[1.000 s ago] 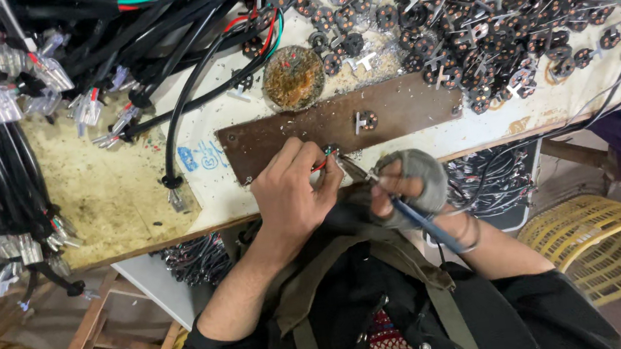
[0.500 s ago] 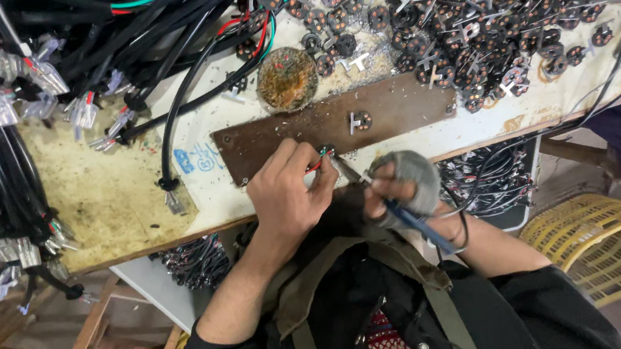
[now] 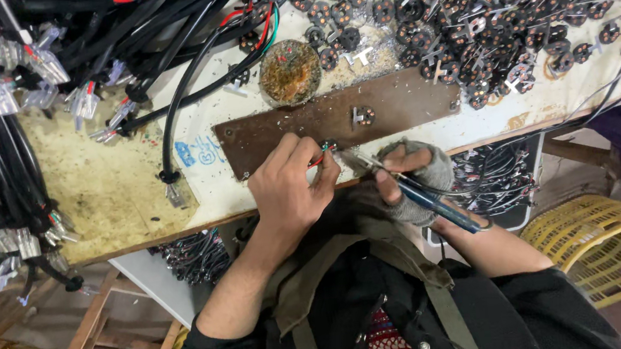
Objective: The person uses a soldering iron to join wires to small black components on a cluttered workbench. They repeatedly pick up components, apply solder to wire ends, and place finished units on the table.
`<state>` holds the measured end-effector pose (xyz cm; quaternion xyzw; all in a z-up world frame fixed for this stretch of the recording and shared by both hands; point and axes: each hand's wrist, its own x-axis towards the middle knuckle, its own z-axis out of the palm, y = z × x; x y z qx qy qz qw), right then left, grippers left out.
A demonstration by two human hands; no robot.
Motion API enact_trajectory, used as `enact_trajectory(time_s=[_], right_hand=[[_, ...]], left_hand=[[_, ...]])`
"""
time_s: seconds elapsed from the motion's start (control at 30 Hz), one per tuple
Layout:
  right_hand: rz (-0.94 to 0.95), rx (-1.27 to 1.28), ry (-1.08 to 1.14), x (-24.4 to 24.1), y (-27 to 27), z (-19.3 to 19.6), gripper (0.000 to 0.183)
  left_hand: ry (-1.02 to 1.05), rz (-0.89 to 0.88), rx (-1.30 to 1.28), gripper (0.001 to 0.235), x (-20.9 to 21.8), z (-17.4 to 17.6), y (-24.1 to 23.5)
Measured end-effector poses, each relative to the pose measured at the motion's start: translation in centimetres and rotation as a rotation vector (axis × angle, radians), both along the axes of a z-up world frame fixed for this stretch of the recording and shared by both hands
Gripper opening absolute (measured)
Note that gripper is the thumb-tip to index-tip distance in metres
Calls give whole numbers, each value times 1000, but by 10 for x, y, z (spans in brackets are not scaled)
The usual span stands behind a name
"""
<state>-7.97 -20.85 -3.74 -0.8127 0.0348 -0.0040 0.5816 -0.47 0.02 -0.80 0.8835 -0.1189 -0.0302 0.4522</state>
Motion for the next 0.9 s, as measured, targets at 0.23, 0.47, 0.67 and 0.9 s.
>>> enact_trajectory(time_s=[0.23, 0.47, 0.67, 0.9], right_hand=[[-26, 168, 4, -8, -1, -16, 16], [-96, 93, -128, -6, 5, -5, 32], [-52, 317, -27, 25, -1, 15, 27], [-167, -118, -127, 51, 26, 13, 41]], left_hand=[[-7, 0, 6, 23, -1, -1, 0], [-28, -4, 9, 23, -1, -1, 0], [-13, -7, -4, 21, -1, 0, 1], [-36, 13, 15, 23, 1, 1, -4]])
